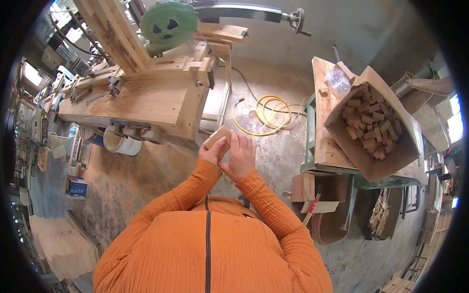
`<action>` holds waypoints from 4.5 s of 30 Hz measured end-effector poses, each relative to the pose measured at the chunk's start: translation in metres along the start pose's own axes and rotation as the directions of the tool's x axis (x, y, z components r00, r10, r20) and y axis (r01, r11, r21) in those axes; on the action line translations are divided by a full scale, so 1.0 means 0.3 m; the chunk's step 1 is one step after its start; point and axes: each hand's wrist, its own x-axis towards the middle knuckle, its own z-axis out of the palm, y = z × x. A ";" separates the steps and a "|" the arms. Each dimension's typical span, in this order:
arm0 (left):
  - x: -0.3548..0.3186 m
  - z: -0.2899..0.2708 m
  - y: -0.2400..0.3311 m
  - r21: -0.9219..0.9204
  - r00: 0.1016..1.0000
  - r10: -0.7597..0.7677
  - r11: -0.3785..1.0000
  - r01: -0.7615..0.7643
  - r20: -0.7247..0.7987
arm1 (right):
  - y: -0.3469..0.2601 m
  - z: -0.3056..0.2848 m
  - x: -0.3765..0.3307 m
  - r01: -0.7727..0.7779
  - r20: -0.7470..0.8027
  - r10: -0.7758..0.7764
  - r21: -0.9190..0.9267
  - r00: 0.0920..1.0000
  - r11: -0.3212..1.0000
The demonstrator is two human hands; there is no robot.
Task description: The person sweeps sawdust and debris on the workshop floor using a broom and dustpan, then collects the swept material into a dustpan. The person also briefly handles small wooden blocks near a woodworking machine.
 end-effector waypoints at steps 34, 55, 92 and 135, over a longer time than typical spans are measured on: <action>0.356 -0.840 1.014 -0.070 0.772 -0.079 0.985 0.158 0.630 | -1.008 0.536 0.485 0.531 0.018 -0.535 0.109 0.844 0.841; 0.281 -1.271 1.028 0.180 0.871 0.001 0.978 -0.102 0.491 | -1.626 -0.327 1.690 -0.105 -0.345 -0.595 -0.910 0.726 0.400; 0.259 -1.303 0.871 0.299 0.844 -0.209 0.952 0.061 0.494 | -1.537 -0.282 1.792 0.024 -0.145 -0.362 -0.906 0.921 0.423; -0.106 0.084 -0.038 0.784 0.479 -0.671 0.617 -0.062 0.566 | 1.140 -0.728 0.024 -0.519 -0.415 0.400 -0.229 0.817 0.823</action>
